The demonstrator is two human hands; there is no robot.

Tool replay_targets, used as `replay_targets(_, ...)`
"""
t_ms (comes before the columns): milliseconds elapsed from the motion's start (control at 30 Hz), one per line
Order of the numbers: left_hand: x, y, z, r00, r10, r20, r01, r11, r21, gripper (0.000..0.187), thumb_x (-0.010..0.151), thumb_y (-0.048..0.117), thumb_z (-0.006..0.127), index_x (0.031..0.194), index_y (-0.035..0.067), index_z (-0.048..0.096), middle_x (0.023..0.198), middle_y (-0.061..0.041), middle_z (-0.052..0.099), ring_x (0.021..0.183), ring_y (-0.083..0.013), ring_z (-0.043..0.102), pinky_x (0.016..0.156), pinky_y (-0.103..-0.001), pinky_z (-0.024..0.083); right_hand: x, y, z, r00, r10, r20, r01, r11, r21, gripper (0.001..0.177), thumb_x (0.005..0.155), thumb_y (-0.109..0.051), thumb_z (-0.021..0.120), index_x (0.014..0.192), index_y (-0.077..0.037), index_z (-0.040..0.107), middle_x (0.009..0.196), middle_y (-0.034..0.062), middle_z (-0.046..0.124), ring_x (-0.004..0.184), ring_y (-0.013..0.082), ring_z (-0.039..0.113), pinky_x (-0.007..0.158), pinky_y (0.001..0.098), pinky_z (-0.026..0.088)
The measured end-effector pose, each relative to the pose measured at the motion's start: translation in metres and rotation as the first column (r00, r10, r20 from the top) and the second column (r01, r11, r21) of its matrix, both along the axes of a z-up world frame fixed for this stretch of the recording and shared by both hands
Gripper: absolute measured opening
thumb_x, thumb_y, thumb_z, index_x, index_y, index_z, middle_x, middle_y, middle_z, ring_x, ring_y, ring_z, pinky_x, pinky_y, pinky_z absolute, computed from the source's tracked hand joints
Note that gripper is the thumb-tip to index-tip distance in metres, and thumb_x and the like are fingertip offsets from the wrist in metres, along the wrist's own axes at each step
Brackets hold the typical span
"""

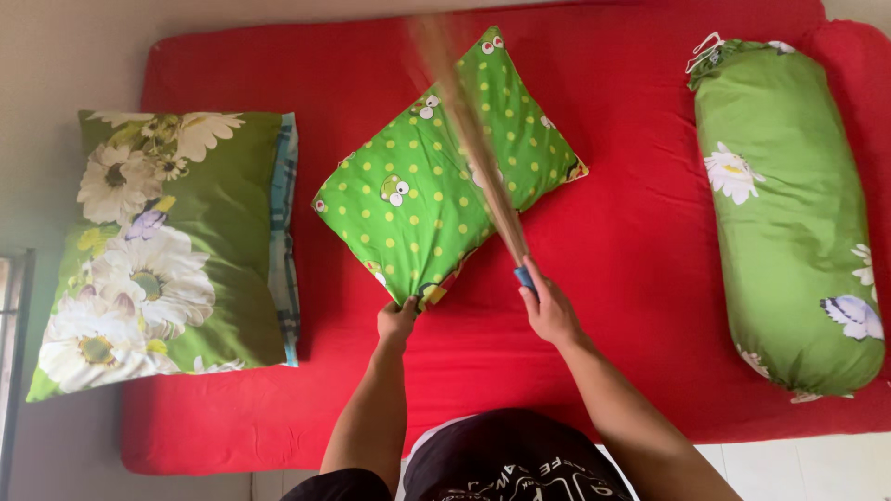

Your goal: The person uses a small broom to dust a green pillow and the red bedsheet, then straightens the bedsheet and arranges the pillows neatly on the bed.

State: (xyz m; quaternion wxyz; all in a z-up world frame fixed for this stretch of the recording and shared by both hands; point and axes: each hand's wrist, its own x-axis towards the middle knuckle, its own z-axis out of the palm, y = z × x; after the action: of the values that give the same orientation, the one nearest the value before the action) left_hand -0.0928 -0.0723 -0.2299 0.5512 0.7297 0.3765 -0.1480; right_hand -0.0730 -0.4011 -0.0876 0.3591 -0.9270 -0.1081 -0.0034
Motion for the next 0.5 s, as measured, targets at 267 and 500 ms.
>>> replay_targets(267, -0.066, 0.004, 0.004, 0.999, 0.000, -0.033, 0.007, 0.976, 0.218, 0.029, 0.088, 0.033, 0.079, 0.099, 0.007, 0.077, 0.087, -0.006, 0.074, 0.080, -0.0190, 0.068, 0.077, -0.036, 0.054, -0.001, -0.024, -0.007, 0.910, -0.279, -0.306, 0.181, 0.932, -0.314, 0.064, 0.104, -0.036, 0.051, 0.163, -0.034, 0.025, 0.106, 0.0243, 0.072, 0.096, 0.0446, 0.071, 0.084, 0.0538, 0.057)
replay_targets(500, -0.136, 0.010, 0.018, 0.977, 0.130, -0.170, -0.137, 0.990, -0.030, 0.032, 0.094, 0.032, 0.075, 0.109, 0.005, 0.073, 0.085, -0.008, 0.069, 0.073, -0.0170, 0.060, 0.062, -0.035, 0.050, 0.001, -0.015, -0.001, 0.943, -0.273, -0.192, 0.272, 0.962, -0.035, 0.061, 0.106, -0.036, 0.049, 0.161, -0.023, 0.026, 0.116, 0.0235, 0.071, 0.099, 0.0465, 0.069, 0.083, 0.0547, 0.057)
